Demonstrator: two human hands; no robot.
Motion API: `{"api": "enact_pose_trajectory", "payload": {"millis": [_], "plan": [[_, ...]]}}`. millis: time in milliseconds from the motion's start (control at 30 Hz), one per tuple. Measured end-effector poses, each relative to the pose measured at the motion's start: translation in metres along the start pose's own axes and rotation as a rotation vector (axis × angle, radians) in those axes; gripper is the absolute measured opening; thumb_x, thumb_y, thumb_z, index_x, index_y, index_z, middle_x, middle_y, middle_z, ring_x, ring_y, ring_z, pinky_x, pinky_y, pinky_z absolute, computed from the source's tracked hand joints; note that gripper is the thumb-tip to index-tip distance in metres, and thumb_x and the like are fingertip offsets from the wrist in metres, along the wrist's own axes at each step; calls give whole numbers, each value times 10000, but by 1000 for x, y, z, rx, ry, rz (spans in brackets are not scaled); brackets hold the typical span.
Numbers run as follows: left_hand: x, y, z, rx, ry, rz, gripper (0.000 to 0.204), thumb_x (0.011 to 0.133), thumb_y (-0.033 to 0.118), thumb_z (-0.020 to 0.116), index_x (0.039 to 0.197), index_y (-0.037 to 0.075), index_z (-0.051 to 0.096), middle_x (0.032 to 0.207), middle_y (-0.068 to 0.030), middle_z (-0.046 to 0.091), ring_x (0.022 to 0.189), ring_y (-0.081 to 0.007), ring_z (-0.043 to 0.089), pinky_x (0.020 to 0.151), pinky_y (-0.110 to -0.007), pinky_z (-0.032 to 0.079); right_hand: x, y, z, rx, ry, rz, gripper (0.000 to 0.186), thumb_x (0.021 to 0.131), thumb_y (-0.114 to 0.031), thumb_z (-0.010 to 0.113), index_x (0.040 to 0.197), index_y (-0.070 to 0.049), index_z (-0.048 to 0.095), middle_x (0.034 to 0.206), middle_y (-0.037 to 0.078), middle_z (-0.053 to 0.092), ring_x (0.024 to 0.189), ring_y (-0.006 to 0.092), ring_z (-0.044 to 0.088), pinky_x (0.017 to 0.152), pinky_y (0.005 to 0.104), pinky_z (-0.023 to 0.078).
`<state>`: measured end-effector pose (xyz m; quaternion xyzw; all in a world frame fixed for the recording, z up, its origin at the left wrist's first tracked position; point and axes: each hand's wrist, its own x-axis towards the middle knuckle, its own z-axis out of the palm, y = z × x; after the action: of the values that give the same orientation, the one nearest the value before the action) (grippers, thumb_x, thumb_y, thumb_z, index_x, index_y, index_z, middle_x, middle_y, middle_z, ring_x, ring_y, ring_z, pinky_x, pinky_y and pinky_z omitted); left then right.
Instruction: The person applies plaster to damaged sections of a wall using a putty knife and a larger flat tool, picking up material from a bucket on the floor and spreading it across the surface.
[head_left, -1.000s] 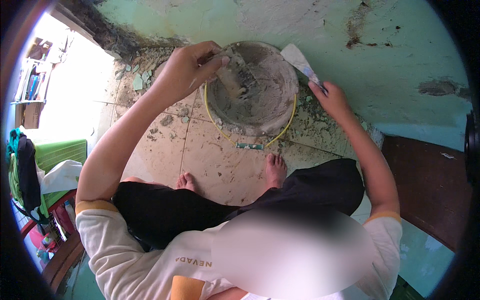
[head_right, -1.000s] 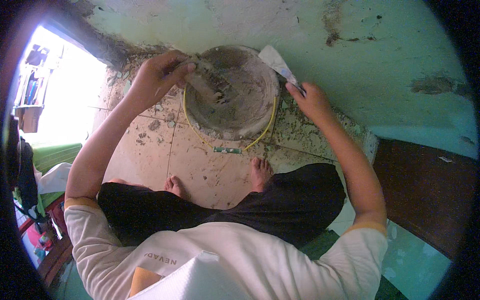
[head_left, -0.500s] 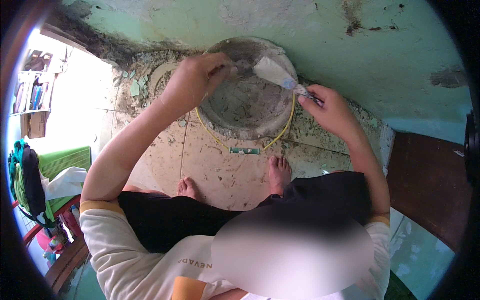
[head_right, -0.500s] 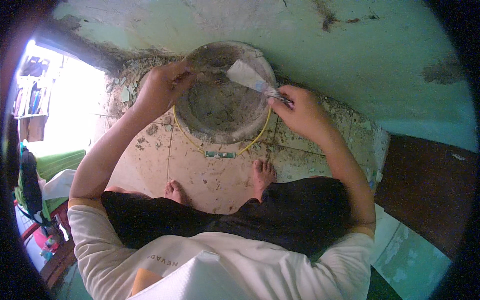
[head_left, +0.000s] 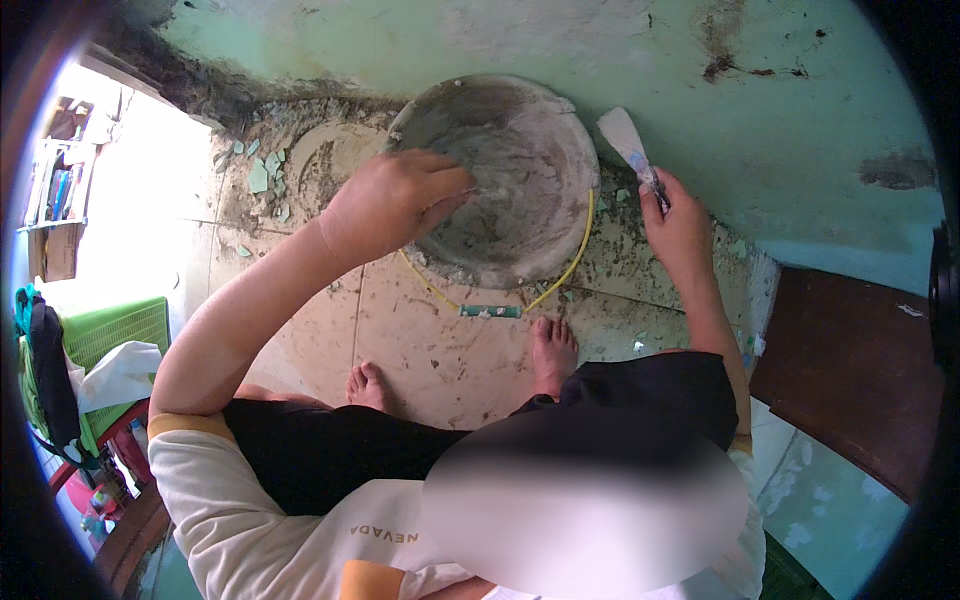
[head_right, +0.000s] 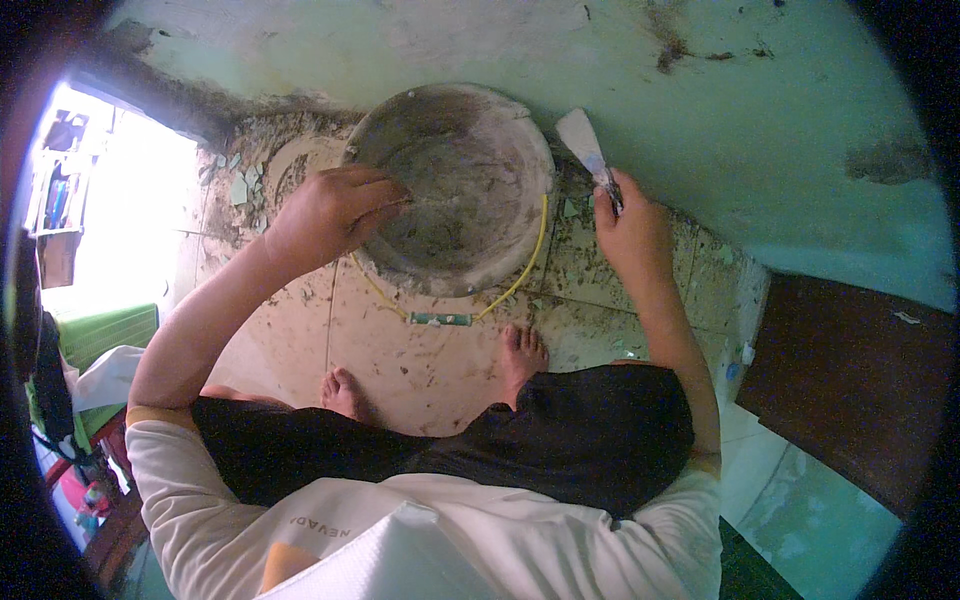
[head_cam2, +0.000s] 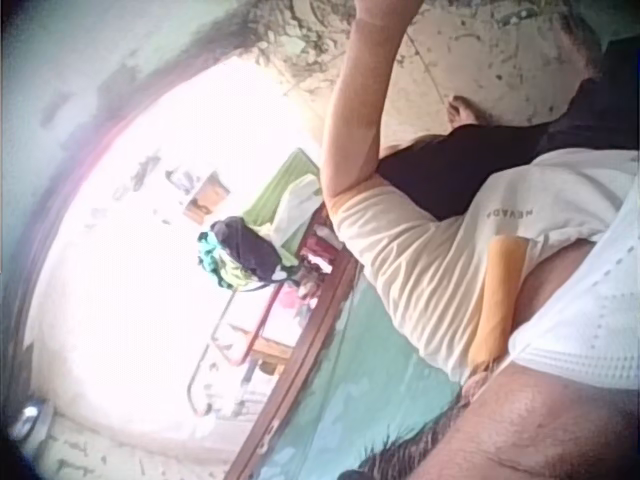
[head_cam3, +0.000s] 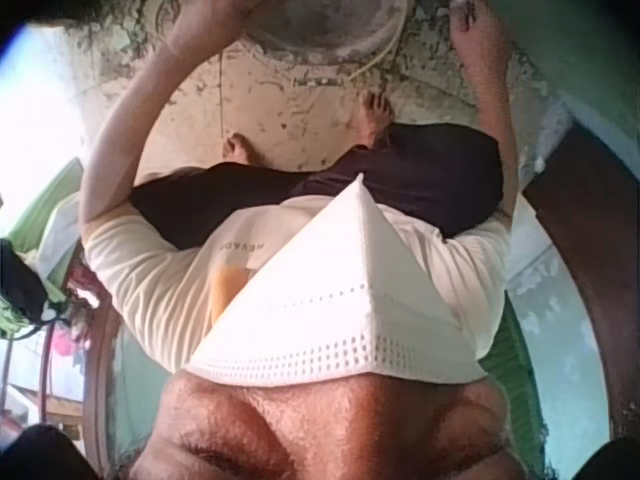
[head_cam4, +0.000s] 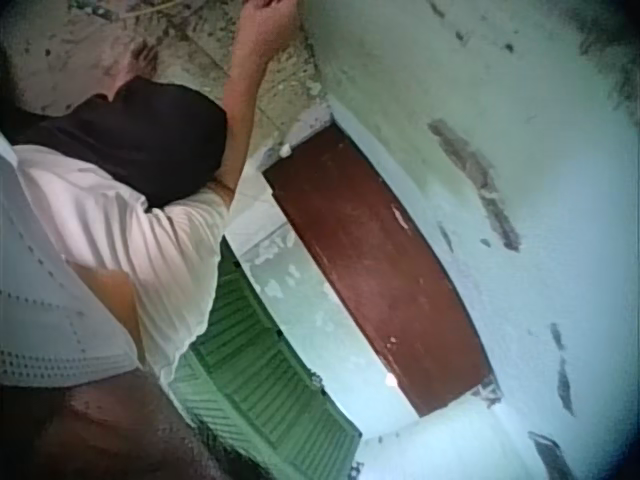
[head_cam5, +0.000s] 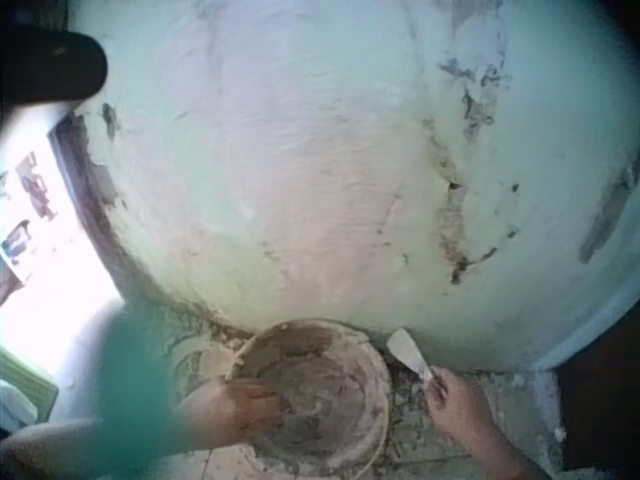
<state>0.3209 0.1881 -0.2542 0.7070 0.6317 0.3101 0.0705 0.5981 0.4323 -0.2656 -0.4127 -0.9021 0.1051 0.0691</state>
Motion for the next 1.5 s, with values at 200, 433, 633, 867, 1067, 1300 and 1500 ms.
{"api": "enact_pose_trajectory", "payload": {"millis": [200, 433, 633, 867, 1067, 1300, 1500], "plan": [[-5, -5, -2, 27, -13, 9, 121, 853, 143, 683, 948, 83, 641, 814, -83, 628, 798, -300, 648, 675, -435, 536, -8, 3, 12, -247, 158, -285, 396, 979, -306, 571, 1351, -170, 561, 987, 198, 705, 783, 383, 697, 666, 484, 564], [-13, -1, -2, 91, -31, 42, 127, 875, 152, 654, 983, 86, 636, 871, -78, 633, 836, -299, 650, 692, -442, 543, 20, -11, 9, -291, 176, -488, 402, 984, -304, 563, 1371, -194, 550, 943, 165, 700, 709, 378, 683, 613, 459, 566], [-4, -10, -5, 26, -51, -30, 138, 893, 167, 629, 1003, 83, 633, 905, -113, 638, 862, -332, 647, 698, -469, 532, 1, -22, -28, -221, 68, -555, 401, 960, -310, 605, 1337, -177, 581, 868, 143, 685, 696, 367, 668, 614, 468, 553], [6, -9, -14, -17, -13, -171, 126, 896, 163, 634, 983, 72, 643, 891, -119, 635, 832, -353, 648, 679, -466, 521, -5, -44, -43, 256, -93, -331, 352, 945, -285, 643, 1233, -82, 642, 872, 150, 693, 708, 298, 681, 654, 409, 539], [-2, -3, -19, 161, -116, -83, 174, 840, 134, 640, 1005, 124, 695, 982, -128, 613, 911, -303, 636, 698, -429, 532, -15, -25, -21, 705, -206, -104, 267, 993, -212, 612, 1161, -5, 602, 761, 2, 603, 603, 65, 527, 531, 243, 421], [-5, -4, -12, 413, -179, 6, 248, 846, 166, 606, 1068, 184, 714, 950, -101, 632, 886, -266, 663, 691, -404, 553, -24, -43, -59, 1003, -129, -134, 198, 1001, -141, 582, 1143, -5, 557, 741, -6, 554, 598, 56, 492, 552, 236, 416], [1, 8, -30, 354, -228, -139, 274, 870, 174, 579, 1113, 198, 702, 746, -103, 685, 698, -306, 692, 602, -442, 539, -4, -81, -129, 1017, 406, -356, 303, 1001, -95, 558, 1291, -14, 525, 736, -8, 538, 586, 61, 491, 531, 218, 393]]}}
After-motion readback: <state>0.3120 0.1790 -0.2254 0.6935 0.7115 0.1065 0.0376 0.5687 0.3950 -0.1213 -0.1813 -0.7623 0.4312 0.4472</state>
